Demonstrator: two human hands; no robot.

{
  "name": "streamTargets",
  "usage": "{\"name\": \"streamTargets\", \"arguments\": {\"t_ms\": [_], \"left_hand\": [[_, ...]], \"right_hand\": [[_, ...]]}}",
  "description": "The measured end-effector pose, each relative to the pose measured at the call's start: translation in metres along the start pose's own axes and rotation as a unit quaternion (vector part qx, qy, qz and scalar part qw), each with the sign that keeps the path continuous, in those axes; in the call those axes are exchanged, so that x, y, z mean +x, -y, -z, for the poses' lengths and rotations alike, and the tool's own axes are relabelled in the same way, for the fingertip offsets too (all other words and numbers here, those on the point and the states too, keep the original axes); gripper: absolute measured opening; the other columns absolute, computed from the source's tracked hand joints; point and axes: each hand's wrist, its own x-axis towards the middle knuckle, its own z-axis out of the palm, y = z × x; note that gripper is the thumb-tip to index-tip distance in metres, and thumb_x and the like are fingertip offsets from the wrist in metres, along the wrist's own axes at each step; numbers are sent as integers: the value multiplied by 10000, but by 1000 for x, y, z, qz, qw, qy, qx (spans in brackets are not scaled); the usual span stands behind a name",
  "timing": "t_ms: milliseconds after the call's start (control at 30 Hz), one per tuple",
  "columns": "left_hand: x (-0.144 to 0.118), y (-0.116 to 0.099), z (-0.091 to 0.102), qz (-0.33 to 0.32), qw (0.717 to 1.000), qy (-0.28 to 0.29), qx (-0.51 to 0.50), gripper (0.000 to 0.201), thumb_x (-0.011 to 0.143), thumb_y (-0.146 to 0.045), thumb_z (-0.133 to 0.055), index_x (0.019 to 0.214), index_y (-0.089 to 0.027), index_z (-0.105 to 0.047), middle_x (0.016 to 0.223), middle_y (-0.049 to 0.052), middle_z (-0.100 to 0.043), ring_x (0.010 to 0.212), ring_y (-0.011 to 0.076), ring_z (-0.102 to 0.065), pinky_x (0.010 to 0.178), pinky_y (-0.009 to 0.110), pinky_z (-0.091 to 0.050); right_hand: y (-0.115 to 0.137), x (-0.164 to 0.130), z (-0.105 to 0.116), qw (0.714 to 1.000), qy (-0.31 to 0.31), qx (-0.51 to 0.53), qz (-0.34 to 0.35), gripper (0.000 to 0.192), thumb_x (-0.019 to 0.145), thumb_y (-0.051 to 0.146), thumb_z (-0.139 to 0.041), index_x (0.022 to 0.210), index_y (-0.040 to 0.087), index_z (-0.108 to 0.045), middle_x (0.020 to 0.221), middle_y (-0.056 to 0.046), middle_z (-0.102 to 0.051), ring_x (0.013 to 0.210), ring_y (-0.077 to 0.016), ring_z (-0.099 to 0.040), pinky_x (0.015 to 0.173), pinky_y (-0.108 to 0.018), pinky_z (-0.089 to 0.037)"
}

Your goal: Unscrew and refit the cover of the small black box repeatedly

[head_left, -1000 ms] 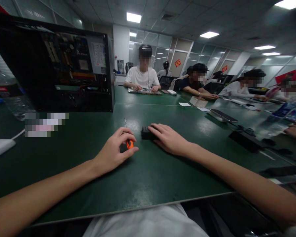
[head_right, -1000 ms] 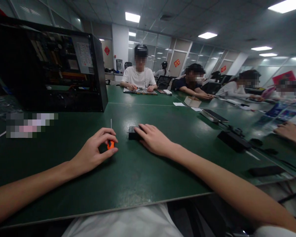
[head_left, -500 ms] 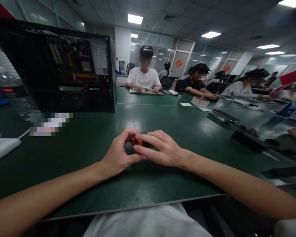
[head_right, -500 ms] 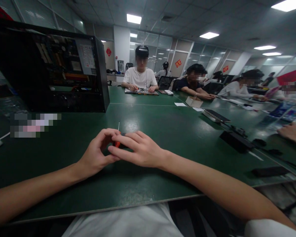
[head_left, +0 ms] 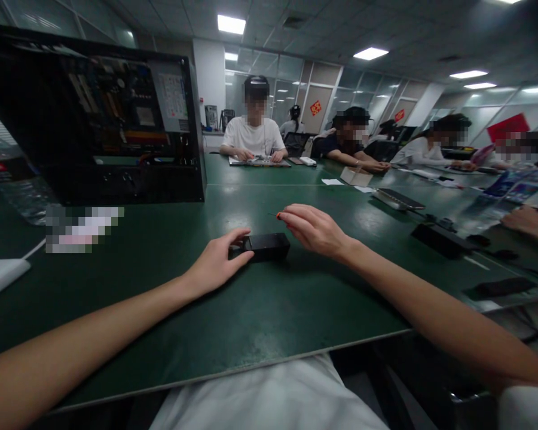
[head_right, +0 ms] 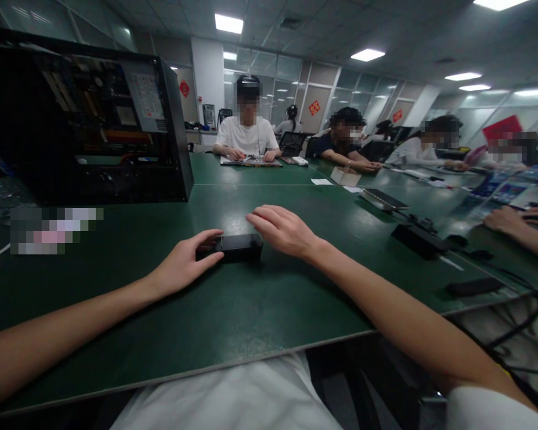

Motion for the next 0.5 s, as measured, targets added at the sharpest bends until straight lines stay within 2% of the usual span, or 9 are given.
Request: {"name": "streamTargets", "arguments": {"t_ms": [67, 133, 200, 267, 333, 433, 500], "left_hand": [[1, -1, 2, 28, 999, 15, -12, 444, 890, -375, -646, 1279, -162, -643, 1182, 118, -735, 1071, 285, -704, 1000, 451, -544], [-1, -4, 3, 37, 999, 18, -15, 406, 867, -348, -649, 1228, -164, -663, 1130, 108, -745, 1039, 281, -711, 972, 442, -552], [-2, -8, 4, 37, 999, 18, -13, 377, 838, -298, -649, 1190, -162, -665, 1112, 104, -741, 1030, 279, -709, 961, 439, -550], [-3, -11, 4, 22, 1000, 13, -4, 417, 804, -271, -671, 1207, -166, -653, 1180, 112, -719, 1074, 285, -689, 980, 442, -535], [-2, -12, 2, 3, 1000, 13, 5, 463, 801, -301, -704, 1244, -182, -647, 1249, 110, -699, 1112, 290, -669, 997, 438, -519], [-1, -14, 2, 7, 999, 37, 4, 427, 858, -397, -691, 1236, -199, -669, 1161, 80, -738, 1028, 275, -691, 939, 402, -528], [-2, -15, 4, 21, 999, 46, 7, 393, 867, -401, -681, 1203, -197, -684, 1084, 61, -754, 963, 263, -702, 890, 377, -533]], "right_hand": [[1, 6, 7, 992, -75, 50, -89, 401, 986, 190, -512, 1383, 230, -470, 1117, -93, -681, 1025, -183, -687, 876, -334, -598], [5, 20, 19, 962, -131, 124, -205, 376, 1014, 242, -473, 1389, 247, -438, 1103, -74, -654, 946, -156, -681, 805, -293, -599], [9, 38, 32, 930, -132, 198, -280, 333, 1034, 292, -427, 1363, 243, -441, 1098, -66, -627, 873, -137, -662, 734, -261, -586], [10, 59, 44, 920, -84, 255, -287, 298, 1023, 311, -442, 1306, 222, -476, 1070, -56, -621, 816, -123, -638, 688, -241, -564], [9, 80, 52, 925, -9, 282, -253, 241, 984, 279, -503, 1206, 192, -534, 1003, -38, -629, 770, -107, -613, 663, -223, -533], [5, 111, 60, 931, 111, 298, -182, 161, 913, 190, -561, 1064, 144, -595, 934, -28, -643, 732, -91, -589, 638, -204, -486], [3, 128, 65, 924, 187, 304, -137, 149, 885, 160, -585, 1024, 122, -622, 895, -25, -656, 718, -86, -586, 626, -198, -464]]}}
